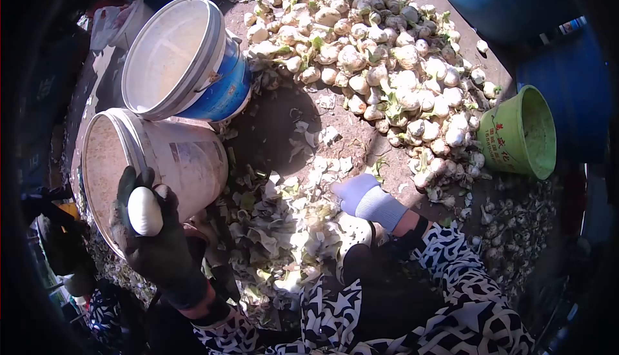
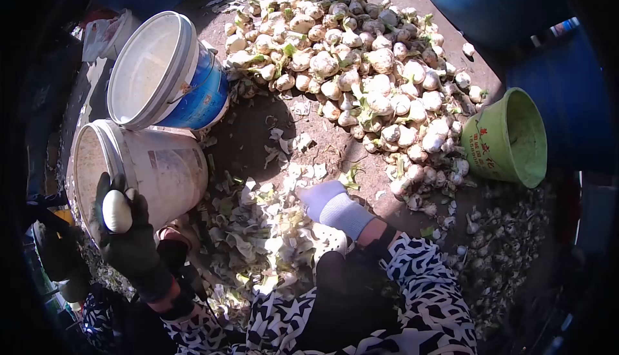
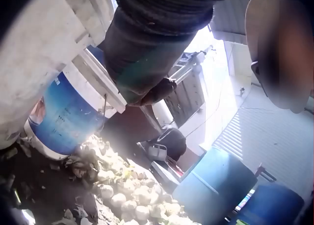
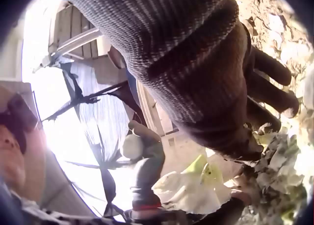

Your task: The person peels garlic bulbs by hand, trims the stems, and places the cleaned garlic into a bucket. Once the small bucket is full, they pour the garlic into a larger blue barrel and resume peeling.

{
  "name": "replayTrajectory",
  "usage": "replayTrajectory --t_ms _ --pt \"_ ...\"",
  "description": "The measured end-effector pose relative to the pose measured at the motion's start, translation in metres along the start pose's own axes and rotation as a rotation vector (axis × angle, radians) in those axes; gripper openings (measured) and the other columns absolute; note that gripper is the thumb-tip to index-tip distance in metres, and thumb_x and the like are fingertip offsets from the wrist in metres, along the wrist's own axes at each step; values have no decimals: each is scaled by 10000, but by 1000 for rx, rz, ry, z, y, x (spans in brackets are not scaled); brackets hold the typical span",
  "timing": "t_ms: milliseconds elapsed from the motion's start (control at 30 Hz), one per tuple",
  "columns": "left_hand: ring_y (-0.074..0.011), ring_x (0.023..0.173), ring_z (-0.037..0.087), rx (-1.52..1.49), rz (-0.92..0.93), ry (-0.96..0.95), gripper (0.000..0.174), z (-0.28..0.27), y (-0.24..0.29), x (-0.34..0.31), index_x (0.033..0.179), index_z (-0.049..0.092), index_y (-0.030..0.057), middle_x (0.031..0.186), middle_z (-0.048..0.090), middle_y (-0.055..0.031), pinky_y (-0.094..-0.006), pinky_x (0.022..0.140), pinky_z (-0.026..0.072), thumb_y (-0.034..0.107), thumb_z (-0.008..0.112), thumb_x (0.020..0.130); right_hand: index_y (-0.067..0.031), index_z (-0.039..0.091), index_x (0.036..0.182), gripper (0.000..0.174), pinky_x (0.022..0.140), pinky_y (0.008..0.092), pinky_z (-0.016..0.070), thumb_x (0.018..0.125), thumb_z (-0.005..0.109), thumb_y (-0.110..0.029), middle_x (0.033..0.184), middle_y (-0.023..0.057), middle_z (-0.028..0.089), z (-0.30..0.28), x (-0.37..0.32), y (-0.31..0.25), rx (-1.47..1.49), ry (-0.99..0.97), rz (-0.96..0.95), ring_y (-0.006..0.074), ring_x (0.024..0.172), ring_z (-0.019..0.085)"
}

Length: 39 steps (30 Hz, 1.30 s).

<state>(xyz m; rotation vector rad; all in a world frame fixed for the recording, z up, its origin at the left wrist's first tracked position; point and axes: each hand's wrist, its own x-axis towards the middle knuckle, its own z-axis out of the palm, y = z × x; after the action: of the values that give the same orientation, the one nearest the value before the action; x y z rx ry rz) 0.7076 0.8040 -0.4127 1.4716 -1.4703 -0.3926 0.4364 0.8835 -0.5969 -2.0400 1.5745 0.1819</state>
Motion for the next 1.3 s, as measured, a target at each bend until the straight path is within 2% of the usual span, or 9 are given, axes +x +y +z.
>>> replayTrajectory --t_ms 33,100,233,400,500,767,967,1167,1300 --pt "-229 1022 621 -508 -124 91 392 -31 -2 20 1260 521 -33 1151 635 -174 -329 914 485 21 608 881 -112 601 844 295 637 462 470 900 524 -391 644 119 612 -6 -3 21 139 123 97 360 684 627" --pt "-250 1133 570 652 616 133 392 -85 -39 51 1311 477 -35 1280 556 -194 -345 970 456 112 527 952 -73 585 866 205 656 468 475 793 591 -264 706 156 633 -54 -9 51 105 306 343 354 716 639" --pt "-270 1264 459 306 204 217 467 -78 -46 44 1354 420 -47 1404 432 -192 -388 1040 402 246 449 992 -125 469 1327 603 921 448 429 813 652 -383 1277 148 528 -111 -7 113 -317 533 641 335 1167 513" --pt "-235 1226 460 -408 -160 -469 655 55 -3 -39 1403 363 1 1358 447 -148 -358 1031 379 177 661 846 -86 529 1277 519 943 372 444 829 648 -319 1160 182 598 -88 13 160 13 560 467 322 1065 581" --pt "-348 1294 403 -159 143 -700 820 111 -14 -80 1414 316 -20 1380 401 -226 -413 1084 318 236 737 759 -32 537 1259 382 914 326 489 919 580 -200 1176 146 615 -60 12 111 1112 565 241 246 1056 612" --pt "-308 1191 512 -196 90 -608 783 122 -9 -96 1350 390 -39 1291 493 -206 -388 1013 402 228 781 727 41 631 1075 298 786 333 531 885 641 -188 1042 156 659 -67 -6 9 482 806 -416 258 908 660" --pt "-266 1151 538 -9 323 -575 762 106 -9 -85 1332 427 -24 1283 498 -176 -372 992 423 185 806 705 40 651 983 263 690 299 520 801 732 -132 869 152 674 -93 -2 -29 1101 632 -115 213 756 651" --pt "-219 1159 519 -960 -567 -827 867 83 -14 -71 1365 365 -47 1239 521 -150 -314 949 446 346 802 726 11 659 941 175 640 313 503 845 666 -136 750 102 640 -88 1 -16 742 614 -375 214 688 631" --pt "-194 1132 548 -216 -182 -946 723 73 -41 -80 1339 392 -24 1253 540 -122 -334 886 498 154 766 747 4 643 891 182 593 280 503 874 641 -177 750 64 627 -87 12 -21 1224 499 -368 166 649 621"
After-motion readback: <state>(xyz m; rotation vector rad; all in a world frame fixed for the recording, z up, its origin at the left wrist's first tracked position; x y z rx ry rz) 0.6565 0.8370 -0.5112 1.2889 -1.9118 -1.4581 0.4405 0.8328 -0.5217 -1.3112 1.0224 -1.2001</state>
